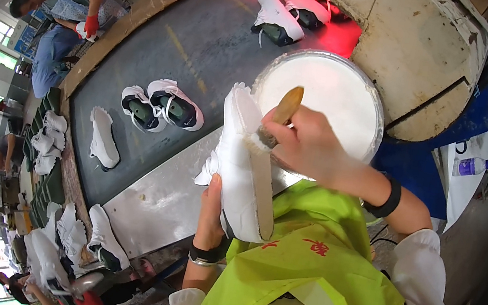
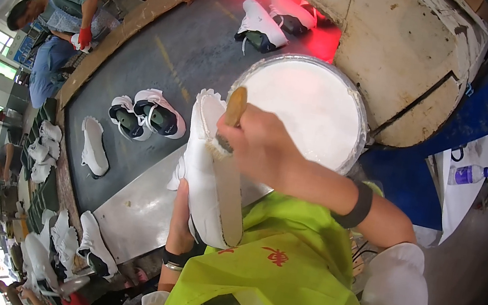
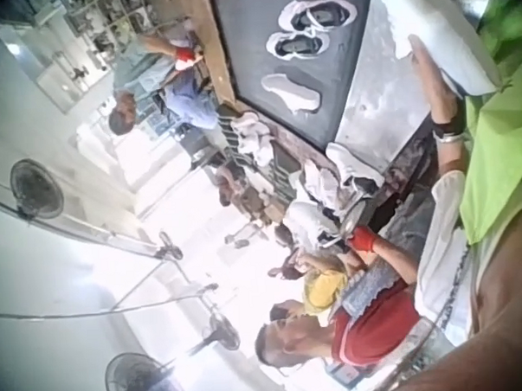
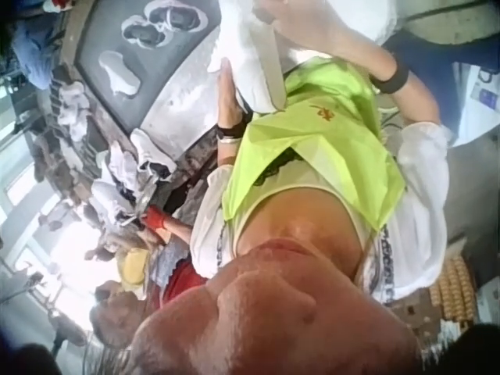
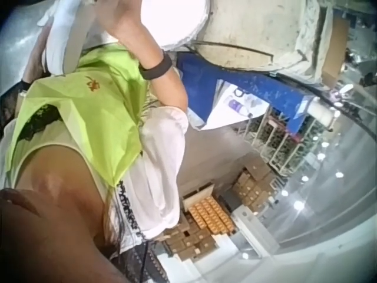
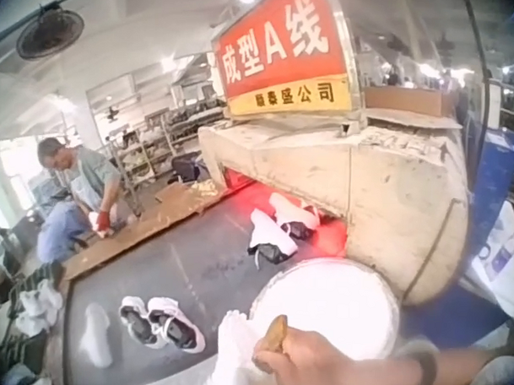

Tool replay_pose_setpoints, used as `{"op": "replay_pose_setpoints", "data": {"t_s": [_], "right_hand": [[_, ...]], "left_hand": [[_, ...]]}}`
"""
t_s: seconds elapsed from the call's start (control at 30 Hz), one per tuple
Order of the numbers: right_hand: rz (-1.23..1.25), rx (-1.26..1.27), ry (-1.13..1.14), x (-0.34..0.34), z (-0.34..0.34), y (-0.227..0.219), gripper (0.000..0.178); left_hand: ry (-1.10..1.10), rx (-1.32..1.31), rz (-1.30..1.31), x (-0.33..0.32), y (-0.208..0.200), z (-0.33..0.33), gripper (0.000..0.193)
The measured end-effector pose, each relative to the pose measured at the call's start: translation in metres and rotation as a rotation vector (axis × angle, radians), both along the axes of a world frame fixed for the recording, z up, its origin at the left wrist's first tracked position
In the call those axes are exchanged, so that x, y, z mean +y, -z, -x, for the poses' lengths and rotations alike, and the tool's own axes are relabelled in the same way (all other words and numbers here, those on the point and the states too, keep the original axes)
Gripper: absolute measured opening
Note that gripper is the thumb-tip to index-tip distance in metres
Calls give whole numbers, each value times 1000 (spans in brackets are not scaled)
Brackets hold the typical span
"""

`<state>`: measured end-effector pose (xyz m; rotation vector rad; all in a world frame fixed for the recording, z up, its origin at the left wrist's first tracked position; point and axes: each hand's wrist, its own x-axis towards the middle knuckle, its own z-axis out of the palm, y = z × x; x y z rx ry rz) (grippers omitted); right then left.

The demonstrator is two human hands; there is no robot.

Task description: Apply adhesive to the soles of shoes using a brush and place them onto a conveyor belt.

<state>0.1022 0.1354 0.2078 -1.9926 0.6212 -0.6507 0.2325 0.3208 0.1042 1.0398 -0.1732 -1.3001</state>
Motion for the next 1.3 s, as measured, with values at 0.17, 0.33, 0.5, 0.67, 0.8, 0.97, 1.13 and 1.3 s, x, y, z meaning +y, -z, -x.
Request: {"op": "replay_pose_setpoints", "data": {"t_s": [0.17,0.33,0.5,0.67,0.8,0.97,1.13,1.3], "right_hand": [[-72,-181,71,-35,-22,-4,19],[280,-499,-162,-6,-21,30,15],[-310,-361,-108,5,-21,-7,19],[-290,-203,181,-42,-33,28,26],[-79,-71,130,-4,-5,44,22],[-442,-91,265,-32,7,21,25],[-376,-130,409,-68,44,12,12],[-374,-134,364,-87,40,12,12]], "left_hand": [[14,10,59,-7,-29,5,61],[58,-75,125,-15,-41,7,62],[62,-17,133,-5,-31,-3,60],[6,-182,73,-17,-43,4,60],[-143,-183,56,-31,-40,-9,42],[83,-127,155,-106,-43,-84,65],[199,-492,340,-247,-15,-168,60],[68,-340,-233,-378,128,-247,71]]}}
